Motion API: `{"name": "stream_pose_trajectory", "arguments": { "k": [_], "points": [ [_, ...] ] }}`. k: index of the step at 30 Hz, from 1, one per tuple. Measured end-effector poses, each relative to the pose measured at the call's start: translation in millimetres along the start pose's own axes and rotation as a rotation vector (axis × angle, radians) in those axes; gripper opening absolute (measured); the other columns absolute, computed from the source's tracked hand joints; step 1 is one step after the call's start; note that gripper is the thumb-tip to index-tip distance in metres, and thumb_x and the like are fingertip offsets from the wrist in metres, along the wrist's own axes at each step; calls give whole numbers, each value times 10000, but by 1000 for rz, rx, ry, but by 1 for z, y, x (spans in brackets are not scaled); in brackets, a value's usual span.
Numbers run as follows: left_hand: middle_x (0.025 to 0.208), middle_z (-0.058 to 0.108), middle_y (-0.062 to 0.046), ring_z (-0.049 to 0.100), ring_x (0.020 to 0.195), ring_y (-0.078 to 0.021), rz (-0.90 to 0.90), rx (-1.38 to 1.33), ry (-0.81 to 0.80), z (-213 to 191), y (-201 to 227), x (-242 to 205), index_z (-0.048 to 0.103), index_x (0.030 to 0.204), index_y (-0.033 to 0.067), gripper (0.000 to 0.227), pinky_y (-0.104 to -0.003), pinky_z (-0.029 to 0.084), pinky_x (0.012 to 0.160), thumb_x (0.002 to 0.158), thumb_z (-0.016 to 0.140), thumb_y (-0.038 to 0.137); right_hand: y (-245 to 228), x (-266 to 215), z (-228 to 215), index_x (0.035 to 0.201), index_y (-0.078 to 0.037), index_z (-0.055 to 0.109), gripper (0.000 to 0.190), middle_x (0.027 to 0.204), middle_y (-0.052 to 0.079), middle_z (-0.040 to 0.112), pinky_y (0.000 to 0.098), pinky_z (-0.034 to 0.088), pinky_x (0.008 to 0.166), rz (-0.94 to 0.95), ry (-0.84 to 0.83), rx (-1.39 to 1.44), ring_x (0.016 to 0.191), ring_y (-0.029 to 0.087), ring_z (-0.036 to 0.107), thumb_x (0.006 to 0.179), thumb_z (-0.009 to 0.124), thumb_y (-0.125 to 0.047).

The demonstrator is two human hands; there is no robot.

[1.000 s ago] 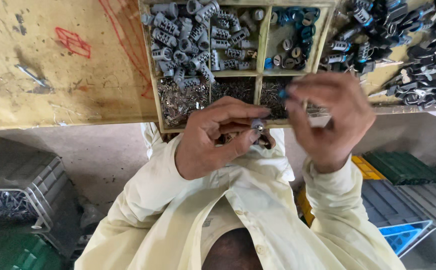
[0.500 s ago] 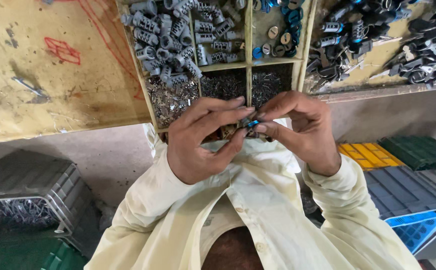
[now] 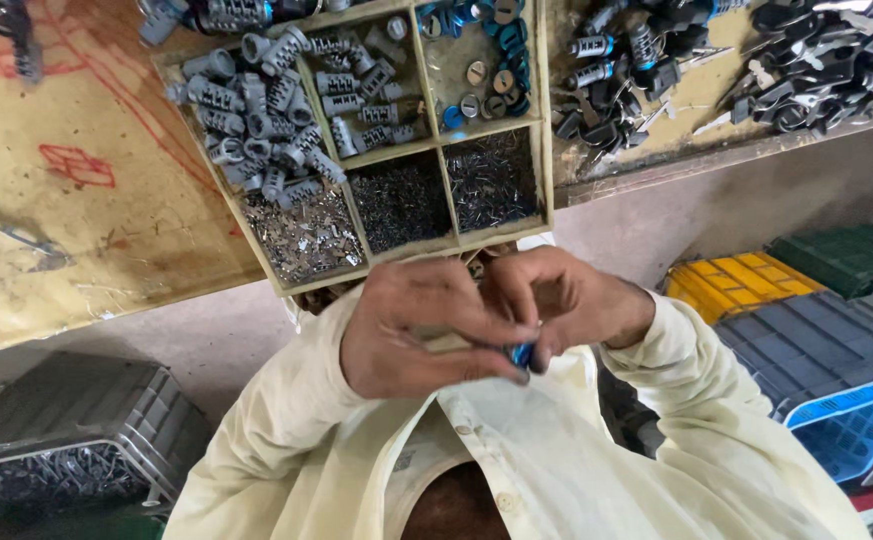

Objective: The person repeatedly assembles small keychain components by hand, inserting a metal pin into a plastic housing and attaching a blue cap. The person places each completed unit into a compartmentalized tray on the workbench.

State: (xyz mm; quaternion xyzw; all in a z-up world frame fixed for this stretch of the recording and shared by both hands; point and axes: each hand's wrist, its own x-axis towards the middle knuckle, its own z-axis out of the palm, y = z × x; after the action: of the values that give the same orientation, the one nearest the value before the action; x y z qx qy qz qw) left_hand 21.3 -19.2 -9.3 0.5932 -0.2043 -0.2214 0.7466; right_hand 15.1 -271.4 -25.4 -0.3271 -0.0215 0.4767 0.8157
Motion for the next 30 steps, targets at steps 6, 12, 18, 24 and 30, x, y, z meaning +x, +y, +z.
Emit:
{"name": "stream_pose_trajectory", "arguments": {
  "k": [6,12,18,24,30],
  "points": [
    [993,698,-24,734,865,-129,-112,394,285,10,-3,35,760,1198,186,293,-284,595,752,920,853,196,-31,-10,-5,1106,-56,676,265,1076,78,672,323,524,759,-281,982,-1752,949,179,629,937,862,-137],
    [1129,708,-43,743,923,-188,-46,520,257,16,-16,71,746,1221,159,259,-311,599,794,974,813,195,-20,-11,-12,1141,-16,647,272,1151,113,661,314,520,836,-293,1069,-1639,990,198,625,957,845,12],
    [1146,715,-87,775,956,-182,-142,231,175,13,-28,82,732,1231,92,240,-265,665,842,997,767,131,-9,-34,-30,1098,-70,649,294,1061,43,663,233,536,906,-490,1054,-621,965,113,627,886,780,86],
    [1110,724,-89,788,952,-163,-176,182,130,12,-27,86,735,1217,63,231,-257,647,823,991,757,104,-11,-43,-38,1140,-28,726,232,1121,83,670,248,536,890,-492,897,-1041,1011,150,653,972,799,113],
    [1036,732,-89,765,852,-179,-206,268,122,9,-22,87,759,1167,79,241,-278,607,743,945,799,164,-30,-38,-19,1136,-95,767,280,1070,71,714,289,565,815,-409,908,-1511,958,189,710,950,840,101]
  ]
}}
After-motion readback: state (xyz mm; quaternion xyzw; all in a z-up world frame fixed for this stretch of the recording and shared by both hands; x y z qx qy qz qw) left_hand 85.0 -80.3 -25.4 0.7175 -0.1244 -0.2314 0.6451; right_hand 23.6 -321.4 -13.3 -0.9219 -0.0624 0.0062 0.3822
